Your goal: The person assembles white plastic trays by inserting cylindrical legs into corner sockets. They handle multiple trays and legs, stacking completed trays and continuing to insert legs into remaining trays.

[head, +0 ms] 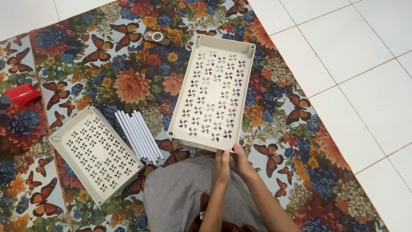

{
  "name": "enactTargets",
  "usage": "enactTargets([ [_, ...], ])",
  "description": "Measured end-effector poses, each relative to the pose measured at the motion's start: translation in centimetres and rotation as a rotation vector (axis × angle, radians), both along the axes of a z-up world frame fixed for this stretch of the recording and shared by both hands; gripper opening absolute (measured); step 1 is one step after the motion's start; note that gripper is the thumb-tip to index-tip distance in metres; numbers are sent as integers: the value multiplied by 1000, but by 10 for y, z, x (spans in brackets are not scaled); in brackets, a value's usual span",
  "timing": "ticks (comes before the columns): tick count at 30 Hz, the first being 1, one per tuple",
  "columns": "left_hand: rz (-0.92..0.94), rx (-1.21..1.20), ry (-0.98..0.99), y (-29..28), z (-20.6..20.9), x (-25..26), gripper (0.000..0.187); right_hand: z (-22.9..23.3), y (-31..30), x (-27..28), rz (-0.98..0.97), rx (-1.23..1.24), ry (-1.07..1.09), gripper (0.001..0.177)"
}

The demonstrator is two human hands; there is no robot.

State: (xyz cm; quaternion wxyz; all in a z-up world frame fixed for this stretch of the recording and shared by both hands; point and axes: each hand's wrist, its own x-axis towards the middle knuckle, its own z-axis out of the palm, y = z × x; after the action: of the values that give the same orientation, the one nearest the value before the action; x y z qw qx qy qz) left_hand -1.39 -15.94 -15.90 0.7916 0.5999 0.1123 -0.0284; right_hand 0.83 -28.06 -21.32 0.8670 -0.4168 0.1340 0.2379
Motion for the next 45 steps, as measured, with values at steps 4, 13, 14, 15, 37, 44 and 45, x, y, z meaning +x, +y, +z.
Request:
enactTargets([
  [4, 2, -32, -35, -3, -6, 9, 69, -6, -1, 4, -81, -65, -150, 89],
  [13, -13, -23, -208, -9, -29, 2, 76, -9, -5, -8, -141, -223, -362, 90],
  [14, 15, -14, -269, -14, -31, -2, 76, -11, -3, -9, -150, -230, -358, 90],
  [15, 23, -11, -227, -19, -33, -10, 74, -11, -4, -15, -159, -240, -347, 91],
  [37, -35, 217, 483, 106, 111, 34, 79, 195, 21, 72, -246, -355, 45, 77],
  [44, 350, 459, 169, 138, 156, 50, 59, 194, 43, 18, -129, -224, -85, 90],
  [45, 376, 677, 151, 134, 164, 45, 58, 191, 42, 16, -158, -198, -57, 88],
])
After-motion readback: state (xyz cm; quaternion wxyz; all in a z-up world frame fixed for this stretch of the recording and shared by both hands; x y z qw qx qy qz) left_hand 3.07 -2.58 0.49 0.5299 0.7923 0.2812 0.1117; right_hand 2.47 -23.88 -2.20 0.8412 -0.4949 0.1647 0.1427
